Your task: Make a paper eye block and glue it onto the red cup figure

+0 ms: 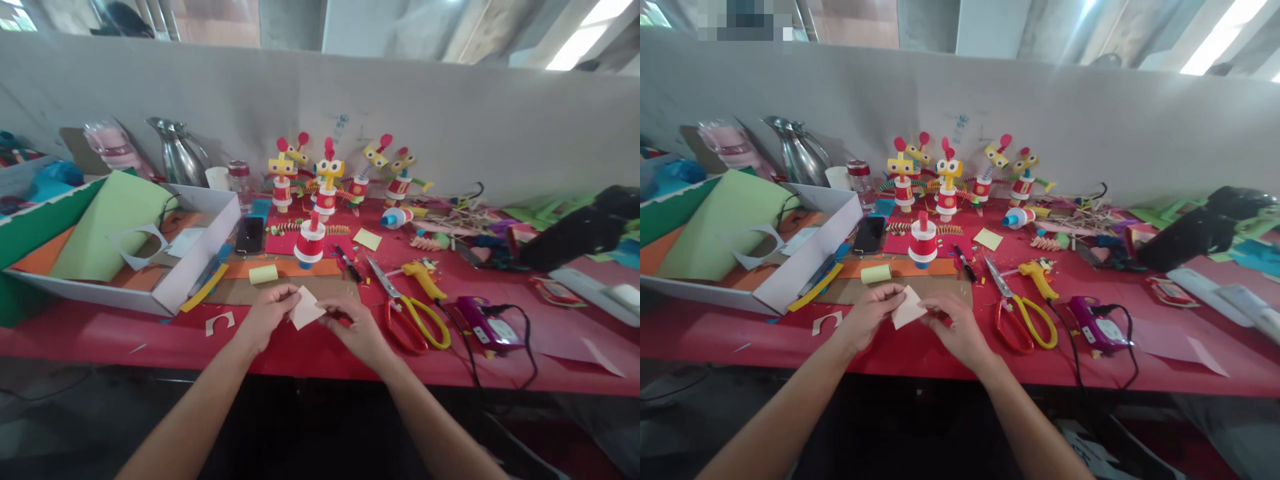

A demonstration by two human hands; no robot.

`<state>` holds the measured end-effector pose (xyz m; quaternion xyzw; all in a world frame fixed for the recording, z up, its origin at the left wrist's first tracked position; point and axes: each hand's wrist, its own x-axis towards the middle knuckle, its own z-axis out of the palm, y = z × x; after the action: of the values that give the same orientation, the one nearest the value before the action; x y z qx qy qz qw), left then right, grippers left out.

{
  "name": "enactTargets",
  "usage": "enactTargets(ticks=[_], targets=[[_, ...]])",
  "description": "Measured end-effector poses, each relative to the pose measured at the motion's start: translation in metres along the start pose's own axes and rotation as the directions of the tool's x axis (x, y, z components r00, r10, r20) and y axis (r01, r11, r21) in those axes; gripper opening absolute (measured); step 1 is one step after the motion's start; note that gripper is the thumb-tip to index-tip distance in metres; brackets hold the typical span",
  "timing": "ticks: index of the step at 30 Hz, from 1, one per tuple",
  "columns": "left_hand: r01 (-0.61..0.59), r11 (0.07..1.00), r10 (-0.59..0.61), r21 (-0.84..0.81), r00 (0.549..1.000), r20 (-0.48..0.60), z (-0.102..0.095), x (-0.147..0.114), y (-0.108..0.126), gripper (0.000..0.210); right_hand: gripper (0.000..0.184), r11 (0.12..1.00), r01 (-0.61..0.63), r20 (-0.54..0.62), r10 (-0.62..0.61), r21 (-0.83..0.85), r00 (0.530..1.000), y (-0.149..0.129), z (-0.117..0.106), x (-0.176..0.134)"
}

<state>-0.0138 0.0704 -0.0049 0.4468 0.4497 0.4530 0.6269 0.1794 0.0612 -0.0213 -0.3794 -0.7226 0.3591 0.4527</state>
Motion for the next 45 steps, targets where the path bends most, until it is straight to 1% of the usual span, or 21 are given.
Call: enactTargets(ticks=[2, 3, 4, 6, 7, 9, 11, 13, 16, 19, 24, 26, 29, 33, 35, 41, 43, 45], targets=[[-0.009, 0.999, 0.007, 0.042, 0.999, 0.053, 0.0, 0.01, 0.007, 0.027, 0.021, 0.995, 0.093, 0.094, -0.089, -0.04, 0.992, 0.007, -0.007, 0.018], [-0.033, 0.997, 0.03, 0.067, 0.998, 0.05, 0.0, 0.014, 0.008, 0.027, 0.024, 0.991, 0.129, 0.121, -0.123, -0.045, 0.985, 0.011, -0.008, 0.025], [-0.063, 0.994, 0.06, 0.091, 0.998, 0.034, 0.0, 0.016, 0.009, 0.027, 0.025, 0.986, 0.157, 0.131, -0.15, -0.05, 0.98, 0.014, -0.008, 0.031], [-0.114, 0.987, 0.115, 0.116, 0.993, -0.004, -0.001, 0.02, 0.004, 0.027, 0.024, 0.982, 0.177, 0.115, -0.17, -0.059, 0.979, 0.018, -0.005, 0.036], [-0.12, 0.987, 0.122, 0.105, 0.992, -0.012, -0.002, 0.02, 0.001, 0.027, 0.021, 0.983, 0.171, 0.098, -0.165, -0.061, 0.981, 0.02, -0.003, 0.036], [-0.087, 0.995, 0.086, 0.04, 0.996, 0.006, -0.005, 0.02, -0.008, 0.03, 0.014, 0.989, 0.139, 0.045, -0.137, -0.055, 0.99, 0.021, 0.001, 0.034], [-0.047, 0.998, 0.048, -0.029, 0.998, 0.035, -0.007, 0.019, -0.016, 0.032, 0.009, 0.995, 0.09, -0.008, -0.09, -0.043, 0.996, 0.02, 0.003, 0.031], [-0.04, 0.998, 0.042, -0.047, 0.998, 0.045, -0.008, 0.017, -0.019, 0.033, 0.008, 0.999, 0.03, -0.036, -0.031, -0.033, 0.999, 0.019, 0.003, 0.03], [-0.07, 0.997, 0.069, 0.016, 0.996, 0.064, -0.007, 0.016, -0.017, 0.033, 0.012, 0.999, -0.052, -0.054, 0.052, 0.002, 0.997, 0.018, 0.003, 0.031], [-0.098, 0.992, 0.091, 0.078, 0.992, 0.092, -0.005, 0.015, -0.013, 0.035, 0.018, 0.997, -0.077, -0.072, 0.079, 0.019, 0.994, 0.02, 0.004, 0.032], [-0.105, 0.993, 0.099, 0.047, 0.988, 0.119, -0.004, 0.011, -0.011, 0.044, 0.029, 0.989, -0.141, -0.108, 0.136, -0.043, 0.985, 0.024, 0.008, 0.031], [-0.114, 0.991, 0.107, 0.065, 0.988, 0.11, -0.003, 0.011, -0.011, 0.043, 0.033, 0.984, -0.171, -0.128, 0.163, -0.056, 0.978, 0.025, 0.009, 0.03], [-0.12, 0.984, 0.11, 0.131, 0.991, 0.079, -0.001, 0.013, -0.01, 0.038, 0.032, 0.977, -0.199, -0.134, 0.187, -0.076, 0.973, 0.024, 0.01, 0.03], [-0.123, 0.977, 0.113, 0.176, 0.991, 0.064, -0.002, 0.016, -0.012, 0.033, 0.028, 0.973, -0.216, -0.125, 0.206, -0.079, 0.971, 0.024, 0.011, 0.031], [-0.126, 0.972, 0.118, 0.198, 0.992, 0.053, -0.002, 0.016, -0.014, 0.033, 0.029, 0.975, -0.215, -0.137, 0.207, -0.053, 0.969, 0.026, 0.012, 0.031], [-0.134, 0.965, 0.125, 0.226, 0.991, 0.051, -0.002, 0.016, -0.015, 0.033, 0.034, 0.97, -0.213, -0.156, 0.231, 0.119, 0.96, 0.028, 0.014, 0.031], [-0.142, 0.963, 0.133, 0.23, 0.99, 0.052, -0.003, 0.017, -0.015, 0.032, 0.034, 0.953, -0.235, -0.143, 0.264, 0.192, 0.954, 0.028, 0.014, 0.032], [-0.15, 0.961, 0.141, 0.233, 0.989, 0.052, -0.003, 0.017, -0.016, 0.032, 0.035, 0.932, -0.261, -0.099, 0.293, 0.253, 0.951, 0.028, 0.014, 0.032]])
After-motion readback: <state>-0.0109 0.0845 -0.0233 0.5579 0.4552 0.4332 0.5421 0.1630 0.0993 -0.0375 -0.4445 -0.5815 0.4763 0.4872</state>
